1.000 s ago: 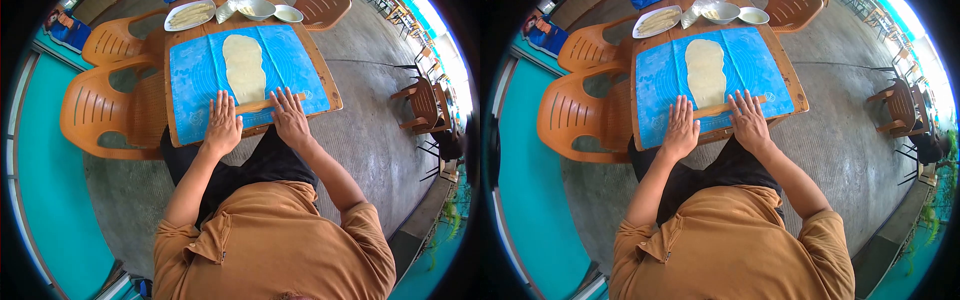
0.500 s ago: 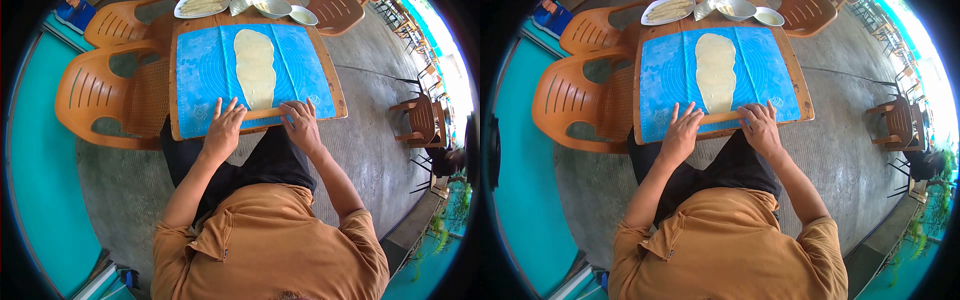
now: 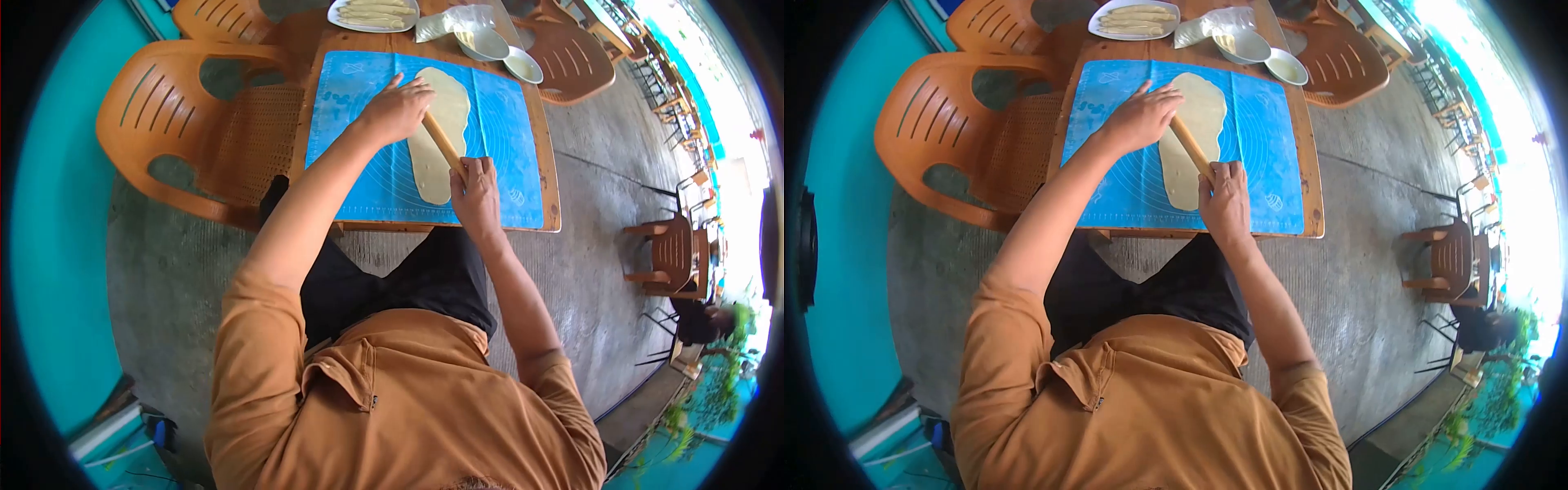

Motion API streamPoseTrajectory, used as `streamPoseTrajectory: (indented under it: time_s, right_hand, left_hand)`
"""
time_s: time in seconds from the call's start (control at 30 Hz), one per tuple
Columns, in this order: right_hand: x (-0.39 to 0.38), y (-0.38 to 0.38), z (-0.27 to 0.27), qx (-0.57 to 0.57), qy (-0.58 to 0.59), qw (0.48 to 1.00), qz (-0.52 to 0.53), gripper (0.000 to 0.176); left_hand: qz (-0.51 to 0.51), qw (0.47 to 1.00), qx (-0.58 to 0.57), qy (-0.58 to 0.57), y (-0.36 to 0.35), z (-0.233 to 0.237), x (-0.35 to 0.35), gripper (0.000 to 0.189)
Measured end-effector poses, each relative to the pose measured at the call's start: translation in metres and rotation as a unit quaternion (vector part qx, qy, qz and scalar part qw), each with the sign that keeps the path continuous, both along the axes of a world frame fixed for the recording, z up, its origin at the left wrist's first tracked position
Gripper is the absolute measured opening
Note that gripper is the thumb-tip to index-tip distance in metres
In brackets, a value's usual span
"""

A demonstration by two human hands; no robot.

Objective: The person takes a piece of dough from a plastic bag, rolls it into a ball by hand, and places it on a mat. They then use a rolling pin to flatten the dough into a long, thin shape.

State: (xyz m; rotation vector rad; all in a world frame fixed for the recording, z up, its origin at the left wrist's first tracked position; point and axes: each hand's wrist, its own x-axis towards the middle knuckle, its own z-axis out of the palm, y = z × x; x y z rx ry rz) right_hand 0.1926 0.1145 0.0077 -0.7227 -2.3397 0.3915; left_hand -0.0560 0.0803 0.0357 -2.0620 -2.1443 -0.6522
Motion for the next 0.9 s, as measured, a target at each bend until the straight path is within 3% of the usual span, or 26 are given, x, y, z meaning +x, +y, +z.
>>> streamPoseTrajectory:
  time_s: [0.13, 0.17, 0.2, 0.27, 0.3, 0.37, 0.47, 0.9]
  right_hand:
    - [-0.014, -0.002, -0.007, 0.037, -0.049, 0.998, -0.002, 0.044]
    - [-0.011, -0.003, -0.003, -0.017, -0.149, 0.988, -0.034, 0.049]
    - [-0.011, -0.001, -0.008, -0.017, -0.154, 0.987, -0.031, 0.049]
    - [-0.008, 0.001, -0.023, 0.158, -0.156, 0.974, -0.042, 0.053]
    - [-0.007, 0.003, -0.022, 0.154, -0.161, 0.974, -0.044, 0.053]
    - [-0.001, 0.006, -0.02, -0.019, -0.192, 0.981, 0.016, 0.06]
    - [-0.002, -0.003, -0.016, 0.031, -0.216, 0.975, 0.03, 0.064]
    - [-0.007, -0.052, 0.0, 0.045, -0.192, 0.977, 0.076, 0.066]
  left_hand:
    - [-0.003, 1.0, -0.025, -0.006, 0.032, -0.025, -0.004, 0.048]
    - [0.01, 0.996, -0.073, -0.04, 0.037, -0.031, -0.001, 0.053]
    - [0.022, 0.99, -0.121, -0.075, 0.04, -0.037, 0.002, 0.058]
    - [0.031, 0.988, -0.146, -0.042, 0.041, -0.053, 0.006, 0.062]
    - [0.046, 0.992, -0.12, -0.001, 0.04, -0.053, 0.008, 0.061]
    - [0.058, 0.991, -0.113, 0.036, 0.039, -0.053, 0.011, 0.06]
    - [0.053, 0.992, -0.112, 0.001, 0.029, -0.052, 0.008, 0.059]
    - [0.055, 0.99, -0.121, 0.04, -0.039, -0.044, -0.008, 0.057]
